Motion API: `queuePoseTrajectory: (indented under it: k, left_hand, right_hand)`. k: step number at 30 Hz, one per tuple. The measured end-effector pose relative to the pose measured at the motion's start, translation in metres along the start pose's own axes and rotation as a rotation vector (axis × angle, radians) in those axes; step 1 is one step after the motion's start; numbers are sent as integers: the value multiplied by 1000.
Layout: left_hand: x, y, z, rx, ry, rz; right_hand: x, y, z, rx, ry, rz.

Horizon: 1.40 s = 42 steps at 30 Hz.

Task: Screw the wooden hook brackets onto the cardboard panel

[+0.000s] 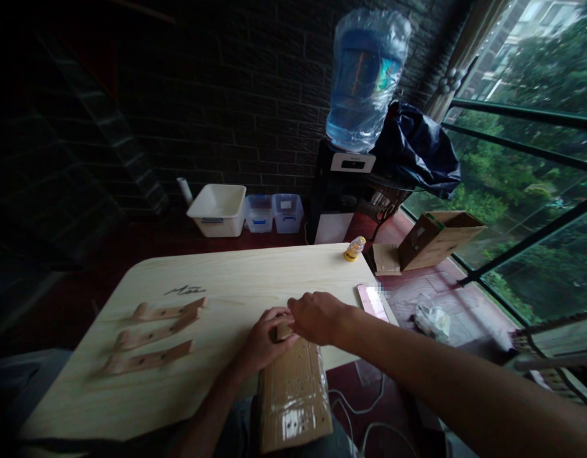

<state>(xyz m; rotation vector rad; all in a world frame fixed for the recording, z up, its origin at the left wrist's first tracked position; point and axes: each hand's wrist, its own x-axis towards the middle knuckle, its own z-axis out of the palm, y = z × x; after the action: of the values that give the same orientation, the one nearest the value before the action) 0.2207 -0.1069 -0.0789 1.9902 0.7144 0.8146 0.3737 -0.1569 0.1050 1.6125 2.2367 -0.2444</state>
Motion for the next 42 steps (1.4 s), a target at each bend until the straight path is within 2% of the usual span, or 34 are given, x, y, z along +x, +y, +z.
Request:
queuePoseTrajectory:
  k: [11,17,23,32,38,42]
  left_hand:
    - [-4,-2,-2,-17,-20,-2]
    - [-3,4,-3,-17,-7,-11]
    - [-3,5,-5,-3,-12,-34]
    - [-3,2,-4,-15,-27,-36]
    - [-3,3,-2,-13,-6,-38]
    - [-3,0,-1,-14,5,-19]
  right_hand:
    - [0,6,-2,20,0,-83]
    - [1,-2,-7,34,-11,14]
    - [3,2,-8,64,-22,-6]
    - [3,-1,-3,69,-32,65]
    - [-3,4,-5,75,-7,-39]
    - [-5,3,-3,48,-3,-42]
